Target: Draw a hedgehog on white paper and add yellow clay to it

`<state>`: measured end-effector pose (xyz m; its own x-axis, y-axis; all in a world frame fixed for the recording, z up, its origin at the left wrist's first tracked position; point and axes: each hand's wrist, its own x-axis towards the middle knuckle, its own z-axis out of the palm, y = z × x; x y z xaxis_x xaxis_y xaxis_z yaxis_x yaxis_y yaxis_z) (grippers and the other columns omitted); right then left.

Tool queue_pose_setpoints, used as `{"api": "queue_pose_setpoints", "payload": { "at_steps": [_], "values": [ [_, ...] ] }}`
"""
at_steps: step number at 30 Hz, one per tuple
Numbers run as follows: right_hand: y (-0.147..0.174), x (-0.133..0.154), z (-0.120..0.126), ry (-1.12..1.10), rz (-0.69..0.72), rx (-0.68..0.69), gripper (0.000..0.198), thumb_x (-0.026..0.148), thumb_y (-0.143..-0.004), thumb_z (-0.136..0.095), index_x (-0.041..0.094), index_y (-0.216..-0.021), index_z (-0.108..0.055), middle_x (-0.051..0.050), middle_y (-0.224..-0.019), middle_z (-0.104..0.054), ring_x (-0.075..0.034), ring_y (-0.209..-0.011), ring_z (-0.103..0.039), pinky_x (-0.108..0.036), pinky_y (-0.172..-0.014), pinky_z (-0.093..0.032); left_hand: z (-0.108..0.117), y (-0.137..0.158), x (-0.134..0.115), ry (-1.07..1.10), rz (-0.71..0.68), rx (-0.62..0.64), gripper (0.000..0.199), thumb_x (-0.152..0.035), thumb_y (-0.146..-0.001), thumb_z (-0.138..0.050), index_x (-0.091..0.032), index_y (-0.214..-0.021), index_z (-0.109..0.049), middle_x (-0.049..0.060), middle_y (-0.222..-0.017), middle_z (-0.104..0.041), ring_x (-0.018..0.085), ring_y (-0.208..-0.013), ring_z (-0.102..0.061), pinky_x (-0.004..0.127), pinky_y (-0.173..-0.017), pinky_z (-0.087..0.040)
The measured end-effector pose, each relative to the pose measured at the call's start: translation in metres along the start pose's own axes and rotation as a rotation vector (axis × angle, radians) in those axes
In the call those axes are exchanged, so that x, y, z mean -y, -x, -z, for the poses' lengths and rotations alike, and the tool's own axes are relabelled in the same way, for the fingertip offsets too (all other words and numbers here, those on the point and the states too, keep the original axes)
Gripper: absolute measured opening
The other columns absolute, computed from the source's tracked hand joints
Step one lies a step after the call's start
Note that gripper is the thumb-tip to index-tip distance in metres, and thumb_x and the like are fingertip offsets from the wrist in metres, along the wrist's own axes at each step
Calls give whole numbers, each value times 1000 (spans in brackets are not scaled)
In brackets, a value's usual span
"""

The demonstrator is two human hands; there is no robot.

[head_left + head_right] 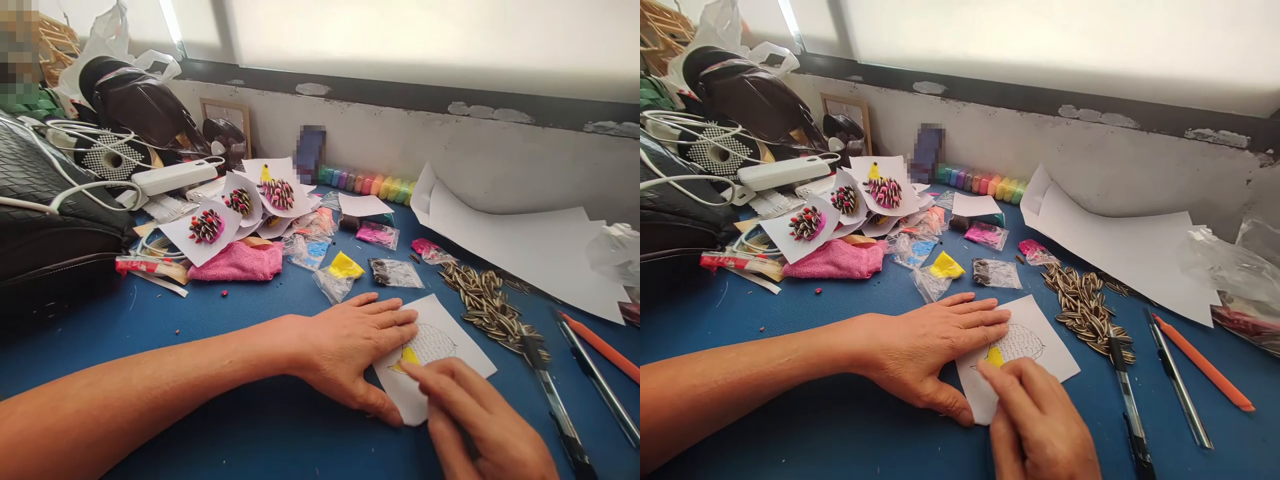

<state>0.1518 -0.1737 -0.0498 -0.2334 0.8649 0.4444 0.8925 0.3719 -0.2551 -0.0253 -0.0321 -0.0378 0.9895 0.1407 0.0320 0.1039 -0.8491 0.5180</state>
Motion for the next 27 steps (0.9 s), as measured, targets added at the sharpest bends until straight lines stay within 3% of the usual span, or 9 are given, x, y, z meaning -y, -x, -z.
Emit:
{"api": "queue_pose_setpoints", "payload": {
  "at_steps": [3,8,10,12,15,17,19,23,27],
  "values": [
    [-4,-4,6,68,-113,-109,19,14,-94,-48,21,-108,-59,-4,-98,-67,-15,-91,-69,-24,-79,-55,0,0,0,14,0,-10,94,-58,-84,-66,-8,-154,-28,14,-162,-23,29,-152,-13,48,-124,-5],
    [-7,-6,10,178,-135,-47,13,19,-96,-46,22,-103,-56,-5,-92,-68,-15,-79,-69,-24,-63,-53,2,0,-4,-58,-21,-50,84,-58,-79,-71,-9,-143,-47,16,-163,-18,34,-153,-4,53,-123,2],
    [-5,-8,8,198,-133,-21,13,21,-95,-46,22,-104,-55,-5,-90,-68,-16,-77,-70,-25,-60,-52,5,0,-4,-63,-39,-65,84,-56,-78,-74,-9,-143,-48,18,-163,-17,35,-152,-8,54,-123,-3],
    [-2,-9,5,199,-139,-19,11,22,-95,-46,22,-103,-53,-4,-88,-68,-16,-75,-70,-25,-60,-52,12,0,0,-36,-19,-114,80,-51,-79,-76,-12,-143,-48,18,-159,-30,35,-148,-25,52,-122,-17],
    [-2,-10,5,190,-139,-12,5,25,-97,-47,24,-98,-51,-3,-82,-67,-15,-69,-69,-24,-57,-51,26,0,11,-56,190,-322,46,-35,-90,-66,-16,-131,-59,13,-132,-61,26,-121,-58,38,-103,-45],
    [-4,-9,6,170,-132,-3,6,27,-98,-47,25,-93,-50,-1,-77,-66,-13,-61,-66,-23,-53,-49,34,1,19,-205,390,-404,30,-26,-94,-58,-14,-120,-64,11,-118,-64,25,-111,-60,37,-97,-47],
    [-5,-7,9,143,-122,3,9,28,-99,-46,25,-91,-49,1,-74,-64,-12,-58,-65,-22,-52,-48,38,3,26,-335,532,-366,29,-28,-92,-59,-12,-116,-65,14,-116,-62,29,-108,-59,42,-95,-46],
    [-6,-4,11,105,-105,10,13,29,-99,-47,25,-87,-49,2,-72,-63,-11,-57,-64,-21,-53,-48,35,5,33,-329,581,-307,34,-31,-85,-66,-9,-111,-64,16,-106,-62,33,-102,-60,44,-88,-48],
    [-3,-2,11,74,-97,20,18,30,-99,-49,25,-82,-50,3,-69,-62,-11,-54,-62,-22,-53,-48,33,3,31,-200,578,-362,36,-20,-86,-62,-12,-122,-60,12,-110,-62,28,-100,-62,39,-85,-48]
  ]
}}
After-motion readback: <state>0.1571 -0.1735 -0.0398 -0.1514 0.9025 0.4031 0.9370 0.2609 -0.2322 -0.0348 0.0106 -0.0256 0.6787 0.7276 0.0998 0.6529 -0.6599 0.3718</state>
